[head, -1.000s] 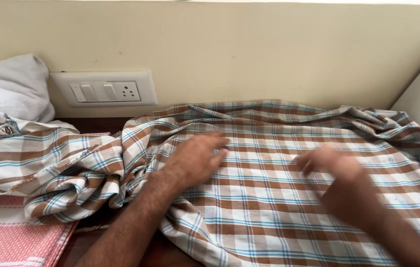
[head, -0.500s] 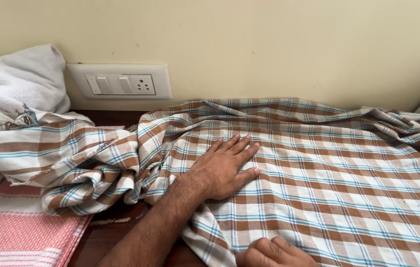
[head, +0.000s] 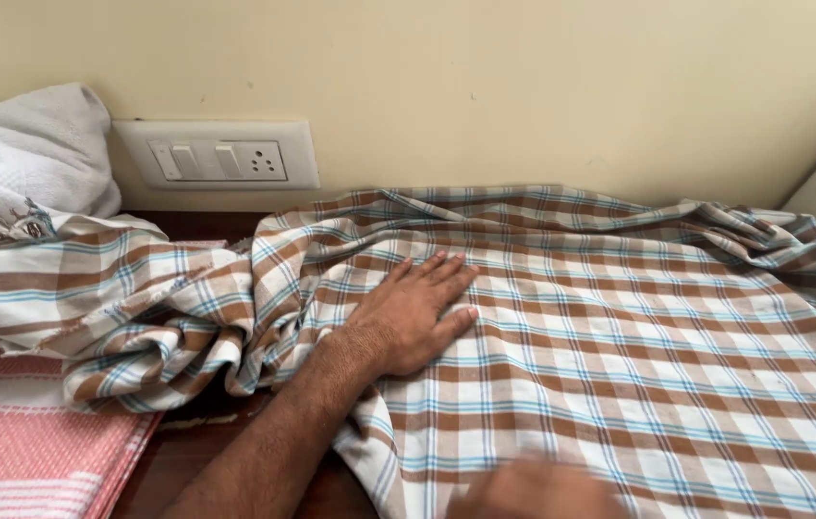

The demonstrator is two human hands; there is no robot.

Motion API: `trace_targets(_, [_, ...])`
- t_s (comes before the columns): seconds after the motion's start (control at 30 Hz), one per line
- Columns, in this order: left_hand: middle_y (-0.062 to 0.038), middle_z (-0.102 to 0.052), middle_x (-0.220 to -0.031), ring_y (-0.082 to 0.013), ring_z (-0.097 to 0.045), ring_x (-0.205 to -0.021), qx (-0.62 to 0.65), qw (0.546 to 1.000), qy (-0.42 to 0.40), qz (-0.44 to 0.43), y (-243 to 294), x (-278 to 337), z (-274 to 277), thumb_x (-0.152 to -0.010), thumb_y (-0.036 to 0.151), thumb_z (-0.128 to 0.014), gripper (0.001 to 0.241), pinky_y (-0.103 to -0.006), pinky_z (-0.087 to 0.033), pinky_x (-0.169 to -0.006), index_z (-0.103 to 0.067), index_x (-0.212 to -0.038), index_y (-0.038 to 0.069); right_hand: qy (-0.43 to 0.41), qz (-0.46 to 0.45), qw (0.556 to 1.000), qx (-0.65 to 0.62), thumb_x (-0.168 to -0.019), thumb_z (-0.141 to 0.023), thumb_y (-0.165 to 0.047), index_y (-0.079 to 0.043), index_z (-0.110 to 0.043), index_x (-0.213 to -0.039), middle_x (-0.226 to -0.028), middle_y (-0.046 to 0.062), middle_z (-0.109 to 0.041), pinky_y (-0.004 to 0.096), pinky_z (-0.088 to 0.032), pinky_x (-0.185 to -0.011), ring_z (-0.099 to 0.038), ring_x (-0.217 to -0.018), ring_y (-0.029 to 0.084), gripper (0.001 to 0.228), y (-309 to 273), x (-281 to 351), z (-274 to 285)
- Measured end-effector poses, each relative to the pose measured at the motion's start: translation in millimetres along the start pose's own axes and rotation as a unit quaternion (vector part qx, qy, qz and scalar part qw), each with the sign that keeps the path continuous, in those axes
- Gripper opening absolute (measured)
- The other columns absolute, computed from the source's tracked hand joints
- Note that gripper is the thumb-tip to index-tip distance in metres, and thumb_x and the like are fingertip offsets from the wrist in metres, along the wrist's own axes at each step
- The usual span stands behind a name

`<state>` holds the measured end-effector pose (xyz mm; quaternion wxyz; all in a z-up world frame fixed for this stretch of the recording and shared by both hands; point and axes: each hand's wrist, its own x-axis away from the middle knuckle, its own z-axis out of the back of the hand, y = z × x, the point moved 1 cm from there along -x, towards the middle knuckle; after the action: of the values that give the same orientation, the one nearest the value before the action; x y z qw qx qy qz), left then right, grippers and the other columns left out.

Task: The person smooths a plaid bed sheet with both hands, repeatedly pressing and sliding across the fabric to flatten wrinkles. The hands move back and forth over the sheet, occasionally lifting and adjusting the material to ensure it lies flat against the bed surface.

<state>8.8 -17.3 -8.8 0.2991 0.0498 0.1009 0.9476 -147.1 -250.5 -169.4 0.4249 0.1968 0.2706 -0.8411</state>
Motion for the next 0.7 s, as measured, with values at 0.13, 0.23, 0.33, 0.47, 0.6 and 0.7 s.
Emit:
trace_targets(0.13, [-0.008, -0.024, -0.169, -0.0226, -0.017, -0.158, 0.012, 0.998, 0.069, 0.009, 10, 2, 5, -0.104, 0.054, -0.029, 0.068, -0.0481, -0.008, -0.128, -0.030, -0.158, 0.014, 0.032, -0.064, 0.996, 0.050, -0.093, -0.061, -0.030, -0.009, -0.075, -0.104, -0.107, 0.006, -0.078, 0.037, -0.063, -0.086, -0.077, -0.100, 0.020, 0.027, -21, -116, 131])
trace_targets(0.23, [-0.011, -0.029, -0.167, -0.0234, -0.021, -0.157, 0.024, 0.997, 0.068, 0.023, 38, 13, 6, -0.106, 0.050, -0.030, 0.065, -0.0471, -0.010, -0.129, -0.035, -0.156, 0.010, 0.026, -0.202, 0.965, 0.166, -0.090, -0.064, -0.038, -0.009, -0.070, -0.121, -0.127, 0.012, -0.070, 0.048, -0.054, -0.098, -0.067, -0.119, 0.030, 0.043, 14, -110, 166])
trace_targets(0.33, [-0.012, -0.029, -0.167, -0.0241, -0.022, -0.156, 0.044, 0.998, 0.032, 0.025, 59, 33, 0, -0.106, 0.049, -0.028, 0.065, -0.0466, -0.009, -0.129, -0.033, -0.157, 0.008, -0.040, -0.361, 0.913, 0.187, -0.096, -0.052, -0.042, -0.014, -0.056, -0.142, -0.150, 0.011, -0.055, 0.050, -0.042, -0.114, -0.051, -0.138, 0.028, 0.054, 59, -80, 179])
trace_targets(0.47, [-0.012, -0.019, -0.170, -0.0261, -0.011, -0.158, 0.060, 0.998, 0.002, -0.015, 59, 50, -8, -0.104, 0.052, -0.025, 0.069, -0.0483, -0.004, -0.126, -0.026, -0.160, 0.011, -0.137, -0.406, 0.878, 0.214, -0.099, -0.030, -0.060, -0.020, -0.028, -0.159, -0.169, 0.007, -0.022, 0.046, -0.015, -0.125, -0.017, -0.156, 0.023, 0.072, 112, -26, 188])
trace_targets(0.6, [-0.010, -0.007, -0.174, -0.0256, -0.001, -0.158, 0.063, 0.998, -0.018, -0.013, 37, 69, 3, -0.102, 0.056, -0.021, 0.072, -0.0481, 0.001, -0.124, -0.017, -0.162, 0.016, -0.195, -0.449, 0.834, 0.253, -0.095, -0.021, -0.068, -0.028, -0.013, -0.167, -0.171, 0.000, -0.005, 0.045, -0.006, -0.125, -0.003, -0.157, 0.018, 0.082, 140, 3, 202])
trace_targets(0.7, [-0.009, -0.004, -0.175, -0.0240, 0.002, -0.158, 0.063, 0.997, -0.043, 0.005, 30, 77, 7, -0.101, 0.060, -0.017, 0.076, -0.0453, 0.002, -0.125, -0.013, -0.163, 0.016, -0.196, -0.508, 0.801, 0.249, -0.093, -0.016, -0.069, -0.030, -0.007, -0.168, -0.172, -0.006, -0.005, 0.048, -0.006, -0.126, -0.005, -0.157, 0.014, 0.085, 160, 23, 218])
